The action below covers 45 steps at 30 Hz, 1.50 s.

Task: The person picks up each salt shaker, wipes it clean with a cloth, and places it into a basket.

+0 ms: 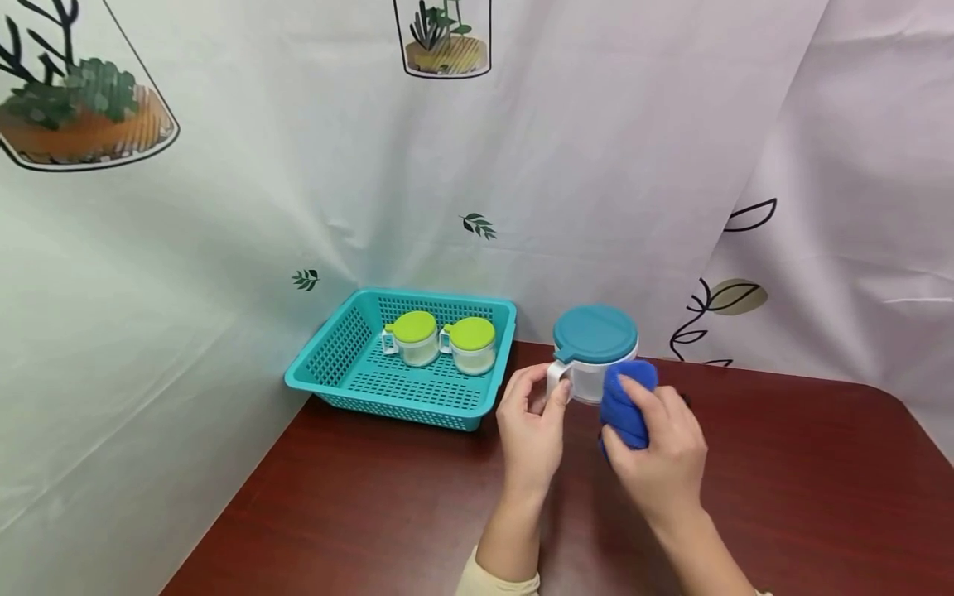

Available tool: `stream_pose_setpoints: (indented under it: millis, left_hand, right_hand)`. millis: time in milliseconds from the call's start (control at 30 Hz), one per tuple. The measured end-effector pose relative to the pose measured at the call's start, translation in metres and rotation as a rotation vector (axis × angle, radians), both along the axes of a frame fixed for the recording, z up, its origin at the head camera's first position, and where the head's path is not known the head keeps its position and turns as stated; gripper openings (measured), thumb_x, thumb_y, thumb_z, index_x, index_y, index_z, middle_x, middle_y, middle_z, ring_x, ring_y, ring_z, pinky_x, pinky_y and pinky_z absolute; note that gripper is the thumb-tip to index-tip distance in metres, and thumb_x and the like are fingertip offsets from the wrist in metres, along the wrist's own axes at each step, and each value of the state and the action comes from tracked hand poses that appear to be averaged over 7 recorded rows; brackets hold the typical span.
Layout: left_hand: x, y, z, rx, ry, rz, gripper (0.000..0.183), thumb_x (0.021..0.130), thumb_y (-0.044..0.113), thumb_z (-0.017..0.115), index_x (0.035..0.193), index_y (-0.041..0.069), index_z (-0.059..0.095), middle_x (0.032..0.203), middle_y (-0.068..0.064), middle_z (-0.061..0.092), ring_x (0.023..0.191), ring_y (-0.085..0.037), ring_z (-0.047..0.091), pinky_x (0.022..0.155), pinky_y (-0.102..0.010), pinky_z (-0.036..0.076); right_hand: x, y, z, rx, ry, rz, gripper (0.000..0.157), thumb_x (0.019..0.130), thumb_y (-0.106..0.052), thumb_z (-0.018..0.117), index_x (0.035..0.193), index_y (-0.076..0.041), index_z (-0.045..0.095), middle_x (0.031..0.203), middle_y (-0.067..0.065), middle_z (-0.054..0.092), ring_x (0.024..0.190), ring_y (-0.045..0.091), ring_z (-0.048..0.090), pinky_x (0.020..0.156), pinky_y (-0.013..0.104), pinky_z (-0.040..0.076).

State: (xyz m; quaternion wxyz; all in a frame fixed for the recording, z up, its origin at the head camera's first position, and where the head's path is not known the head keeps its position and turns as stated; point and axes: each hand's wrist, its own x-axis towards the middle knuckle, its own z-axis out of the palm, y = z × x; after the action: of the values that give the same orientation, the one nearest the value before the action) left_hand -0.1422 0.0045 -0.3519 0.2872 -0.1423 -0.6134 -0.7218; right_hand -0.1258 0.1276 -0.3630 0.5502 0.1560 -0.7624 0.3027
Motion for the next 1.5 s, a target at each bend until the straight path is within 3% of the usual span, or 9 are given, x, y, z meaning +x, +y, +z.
stream_pose_setpoints:
  millis: [167,300,667,967,1067,1233,1367,1433,1500]
  left_hand:
    - [0.001,0.000,0.001,-0.061,0.037,0.031,0.017,0.084,0.005,0.067,0.100,-0.002,0.065,0.097,-0.011,0.059,0.088,-0.020,0.060,0.073,-0.029,0.053]
    - [0.000,-0.005,0.002,-0.078,0.029,0.040,0.019,0.084,0.006,0.067,0.101,-0.002,0.065,0.100,-0.010,0.060,0.090,-0.020,0.060,0.074,-0.030,0.053]
    - [-0.009,-0.033,0.005,-0.065,-0.054,-0.127,0.025,0.082,0.004,0.068,0.105,-0.006,0.064,0.106,-0.015,0.060,0.095,-0.024,0.058,0.081,-0.031,0.051]
    - [-0.009,-0.042,0.006,-0.081,-0.085,-0.225,0.025,0.083,0.001,0.066,0.107,-0.005,0.062,0.105,-0.016,0.060,0.093,-0.020,0.057,0.081,-0.030,0.050]
    - [-0.010,-0.040,0.006,-0.129,-0.071,-0.223,0.023,0.087,0.001,0.061,0.109,-0.005,0.059,0.104,-0.016,0.059,0.091,-0.019,0.056,0.081,-0.028,0.050]
    - [-0.015,-0.033,0.010,-0.289,0.045,-0.218,0.023,0.098,0.007,0.043,0.117,-0.004,0.045,0.108,-0.015,0.050,0.098,-0.020,0.049,0.082,-0.027,0.046]
    - [-0.018,-0.030,0.015,-0.362,0.113,-0.235,0.023,0.099,0.011,0.029,0.116,-0.003,0.035,0.107,-0.014,0.041,0.103,-0.023,0.041,0.083,-0.032,0.039]
    - [-0.021,-0.029,0.015,-0.390,0.115,-0.199,0.023,0.100,0.015,0.025,0.113,-0.001,0.035,0.099,-0.011,0.040,0.098,-0.021,0.042,0.079,-0.032,0.038]
    - [-0.025,-0.029,0.014,-0.445,0.117,-0.106,0.027,0.102,0.024,0.022,0.108,0.001,0.036,0.086,-0.007,0.039,0.083,-0.017,0.044,0.070,-0.029,0.039]
  right_hand:
    - [0.004,-0.014,-0.001,0.059,-0.006,-0.008,0.037,0.078,-0.028,0.053,0.103,-0.005,0.066,0.077,0.014,0.055,0.066,0.031,0.051,0.061,0.038,0.038]
    - [0.004,-0.013,-0.001,0.034,-0.018,0.022,0.037,0.076,-0.026,0.054,0.103,-0.005,0.066,0.079,0.014,0.055,0.068,0.029,0.050,0.064,0.035,0.036]
    - [-0.005,0.031,-0.002,-0.102,-0.125,0.255,0.049,0.060,0.000,0.065,0.109,0.002,0.061,0.093,0.017,0.055,0.090,0.004,0.047,0.078,0.013,0.036]
    - [-0.011,0.053,0.004,-0.172,-0.240,0.359,0.058,0.057,0.019,0.066,0.111,0.003,0.057,0.109,-0.015,0.052,0.093,0.005,0.047,0.076,0.014,0.036]
    - [-0.007,0.055,0.003,-0.185,-0.234,0.401,0.059,0.055,0.021,0.065,0.110,0.004,0.056,0.108,-0.013,0.053,0.091,0.007,0.048,0.075,0.015,0.038]
    - [0.002,0.053,0.004,-0.196,-0.184,0.484,0.057,0.054,0.020,0.063,0.109,0.007,0.055,0.105,-0.007,0.055,0.087,0.011,0.049,0.073,0.015,0.040]
    - [0.004,0.050,0.009,-0.181,-0.142,0.525,0.052,0.057,0.013,0.064,0.108,0.008,0.056,0.102,-0.002,0.055,0.087,0.013,0.050,0.074,0.017,0.041]
    - [0.005,0.048,0.010,-0.172,-0.137,0.527,0.051,0.057,0.012,0.065,0.107,0.007,0.056,0.102,-0.001,0.055,0.087,0.013,0.050,0.075,0.017,0.041]
    - [0.004,0.046,0.011,-0.168,-0.143,0.528,0.053,0.054,0.014,0.064,0.106,0.007,0.057,0.101,-0.001,0.055,0.087,0.013,0.050,0.075,0.016,0.041]
